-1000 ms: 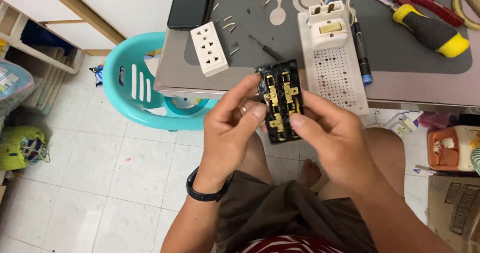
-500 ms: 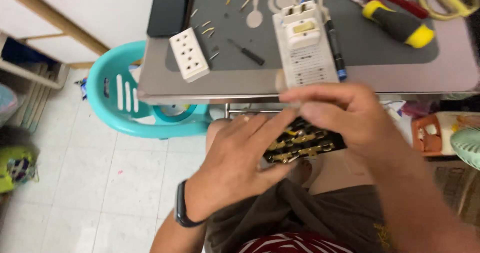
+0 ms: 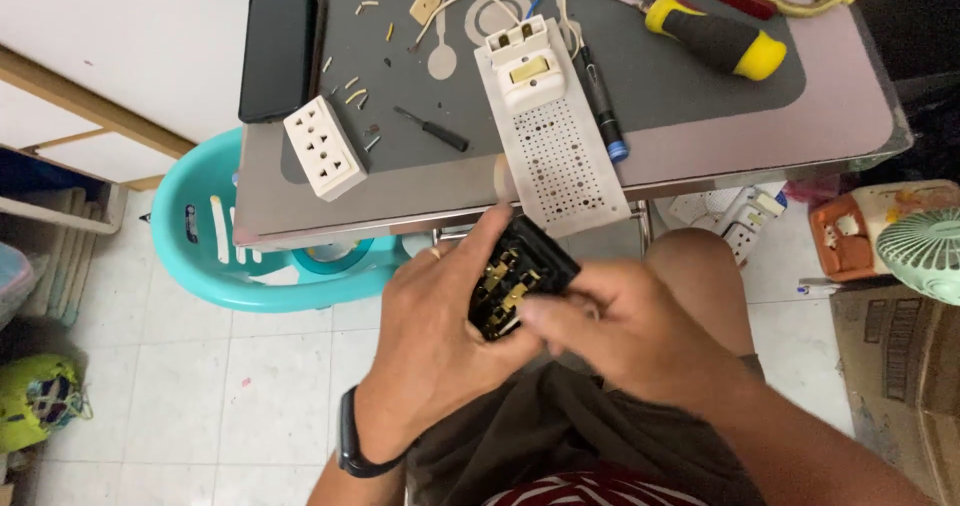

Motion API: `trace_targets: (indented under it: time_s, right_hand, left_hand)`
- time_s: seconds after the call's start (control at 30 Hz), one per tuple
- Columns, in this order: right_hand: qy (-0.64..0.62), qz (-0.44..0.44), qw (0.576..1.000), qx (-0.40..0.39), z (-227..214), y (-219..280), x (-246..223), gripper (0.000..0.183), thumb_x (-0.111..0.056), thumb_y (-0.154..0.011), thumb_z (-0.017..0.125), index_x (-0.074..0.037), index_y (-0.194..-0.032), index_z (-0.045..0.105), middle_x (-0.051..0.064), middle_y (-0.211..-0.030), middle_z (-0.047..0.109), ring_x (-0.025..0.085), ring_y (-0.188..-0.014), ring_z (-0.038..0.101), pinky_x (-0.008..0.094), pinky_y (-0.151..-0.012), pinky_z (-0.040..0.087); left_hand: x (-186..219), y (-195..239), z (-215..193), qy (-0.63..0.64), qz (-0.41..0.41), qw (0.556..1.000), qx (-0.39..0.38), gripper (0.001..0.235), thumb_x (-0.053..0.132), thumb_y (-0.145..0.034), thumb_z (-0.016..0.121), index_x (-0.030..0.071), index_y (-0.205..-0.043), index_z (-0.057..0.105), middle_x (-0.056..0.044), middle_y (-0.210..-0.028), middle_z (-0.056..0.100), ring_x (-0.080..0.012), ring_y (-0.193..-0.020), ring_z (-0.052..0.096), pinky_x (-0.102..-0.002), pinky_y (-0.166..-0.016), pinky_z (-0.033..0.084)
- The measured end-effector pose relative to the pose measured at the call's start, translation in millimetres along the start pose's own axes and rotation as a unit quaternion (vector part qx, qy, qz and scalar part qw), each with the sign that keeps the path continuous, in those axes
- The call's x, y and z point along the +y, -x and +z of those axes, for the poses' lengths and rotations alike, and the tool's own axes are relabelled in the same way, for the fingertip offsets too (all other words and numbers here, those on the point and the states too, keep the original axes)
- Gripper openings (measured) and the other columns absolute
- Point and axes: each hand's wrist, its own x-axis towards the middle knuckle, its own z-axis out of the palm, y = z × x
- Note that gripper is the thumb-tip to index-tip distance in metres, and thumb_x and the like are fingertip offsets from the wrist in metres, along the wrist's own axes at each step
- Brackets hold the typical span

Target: The person uses a screwdriver to tighten screws on a black electrical switch module, then inserts the module into a white power strip housing and secures it with screws. The person handles wires and aligns the module within the housing throughout the process.

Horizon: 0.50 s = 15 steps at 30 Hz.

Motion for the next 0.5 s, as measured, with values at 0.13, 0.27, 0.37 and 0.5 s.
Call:
trace_targets:
  time_s: [0.13, 0.27, 0.37, 0.5]
  right_hand:
    - [-0.092, 0.033, 0.994, 0.050, -13.5, -5.4, -32.7, 0.021, -0.015, -0.084, 0.065, 0.003, -0.087, 0.075, 0.009, -0.076, 0.073, 0.017, -0.069, 0.066, 0.029, -0.058, 0.052]
    - [-0.206, -0.050, 0.974, 0.081, -34.7, -22.7, -57.0, 0.035, -0.023, -0.080, 0.057, 0.008, -0.097, 0.065, 0.016, -0.092, 0.067, 0.027, -0.081, 0.066, 0.036, -0.066, 0.058]
    - [-0.325, -0.119, 0.937, 0.045, -45.3, -39.5, -67.3, 0.027, -0.022, -0.083, 0.061, 0.004, -0.086, 0.060, 0.012, -0.081, 0.060, 0.024, -0.072, 0.062, 0.035, -0.062, 0.058]
    - [-0.390, -0.086, 0.912, 0.091, -59.3, -64.1, -64.8, 0.026, -0.021, -0.082, 0.060, -0.002, -0.100, 0.062, 0.006, -0.077, 0.066, 0.016, -0.056, 0.060, 0.027, -0.051, 0.051]
  left_hand:
    - [1.7, -10.2, -12.2, 0.128, -0.045, 0.988, -0.070, 0.098, 0.046, -0.067, 0.083, 0.011, -0.144, 0.035, -0.008, -0.130, 0.066, -0.0187, -0.100, 0.072, -0.031, -0.084, 0.056]
    - [-12.8, -20.9, -10.4, 0.586, -0.074, 0.804, -0.069, 0.101, 0.016, -0.071, 0.081, 0.005, -0.153, 0.022, -0.024, -0.133, 0.055, -0.0291, -0.104, 0.065, -0.045, -0.098, 0.057]
    - [-10.4, -36.8, -9.2, 0.579, -0.114, 0.803, -0.082, 0.052, 0.003, -0.079, 0.075, 0.007, -0.124, 0.047, -0.016, -0.106, 0.062, -0.0212, -0.079, 0.067, -0.038, -0.076, 0.062]
    - [-22.3, -62.1, -15.8, 0.370, -0.026, 0.926, -0.071, 0.019, 0.023, -0.097, 0.060, 0.008, -0.102, 0.070, -0.004, -0.089, 0.071, -0.0094, -0.071, 0.058, -0.021, -0.064, 0.050]
